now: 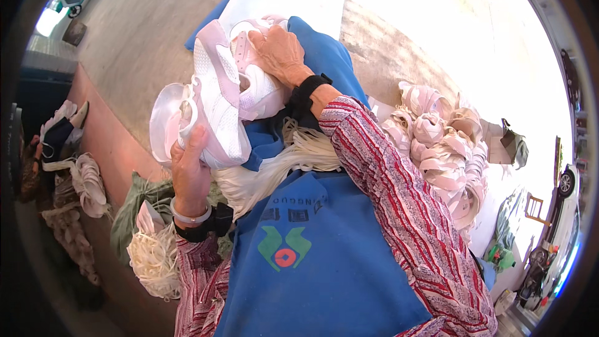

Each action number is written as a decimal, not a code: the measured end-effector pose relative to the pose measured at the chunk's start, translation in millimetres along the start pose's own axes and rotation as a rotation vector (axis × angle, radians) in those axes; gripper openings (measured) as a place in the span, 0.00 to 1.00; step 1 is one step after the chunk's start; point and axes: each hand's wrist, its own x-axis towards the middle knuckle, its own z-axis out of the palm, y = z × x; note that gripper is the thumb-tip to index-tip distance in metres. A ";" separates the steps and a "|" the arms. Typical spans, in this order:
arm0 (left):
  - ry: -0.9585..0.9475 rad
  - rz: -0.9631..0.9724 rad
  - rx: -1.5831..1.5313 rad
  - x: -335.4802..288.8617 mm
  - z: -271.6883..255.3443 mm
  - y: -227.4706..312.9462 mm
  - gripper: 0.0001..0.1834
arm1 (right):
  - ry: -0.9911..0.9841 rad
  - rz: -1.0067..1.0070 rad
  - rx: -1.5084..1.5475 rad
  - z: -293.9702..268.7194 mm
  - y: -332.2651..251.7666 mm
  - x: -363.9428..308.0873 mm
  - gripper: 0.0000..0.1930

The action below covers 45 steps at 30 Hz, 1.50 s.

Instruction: The person threads white laces through the eyelets of a pink and white sneaker held on their lap. They pull the laces through and adjust the tongue of the shoe by hand.

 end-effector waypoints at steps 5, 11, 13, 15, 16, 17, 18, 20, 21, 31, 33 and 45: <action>0.072 0.062 -0.169 -21.6 -18.6 -2.2 0.14 | 0.095 -0.039 -0.061 11.5 8.1 4.7 0.16; 0.126 0.096 -0.199 -50.5 -36.0 10.9 0.13 | 0.166 -0.275 -0.305 29.9 33.0 21.4 0.14; 0.131 0.088 -0.221 -52.2 -41.3 8.7 0.15 | 0.113 -0.313 -0.358 25.2 34.2 32.3 0.14; 0.138 0.072 -0.232 -58.3 -47.8 5.4 0.17 | 0.064 -0.228 -0.311 25.6 28.8 32.4 0.16; 0.199 0.102 -0.244 -64.3 -52.1 3.4 0.20 | 0.059 -0.226 -0.303 24.6 24.4 28.8 0.16; 0.257 0.133 -0.255 -70.9 -56.3 3.5 0.22 | 0.062 -0.129 -0.128 21.2 20.7 26.9 0.20; 0.427 0.111 -0.415 -75.3 -60.8 23.3 0.27 | 0.079 -0.024 0.043 12.9 17.5 26.1 0.25; 0.199 0.088 -0.456 -87.7 -104.3 29.3 0.28 | -0.011 -0.007 -0.016 6.6 30.8 29.7 0.20; 0.305 0.065 -0.360 -82.9 -109.1 19.4 0.27 | -0.112 -0.010 -0.081 4.1 32.3 38.6 0.17; -0.051 -0.219 -0.163 59.3 -187.2 -3.1 0.20 | 0.053 -0.087 0.000 -16.4 4.3 -6.5 0.26; 0.152 -0.270 -0.081 65.9 -186.1 -11.1 0.21 | 0.211 -0.478 -0.036 -30.1 2.0 -19.0 0.23; 0.094 0.386 0.929 32.3 -33.3 21.9 0.23 | 0.008 -0.575 -0.077 -29.2 10.6 -59.5 0.16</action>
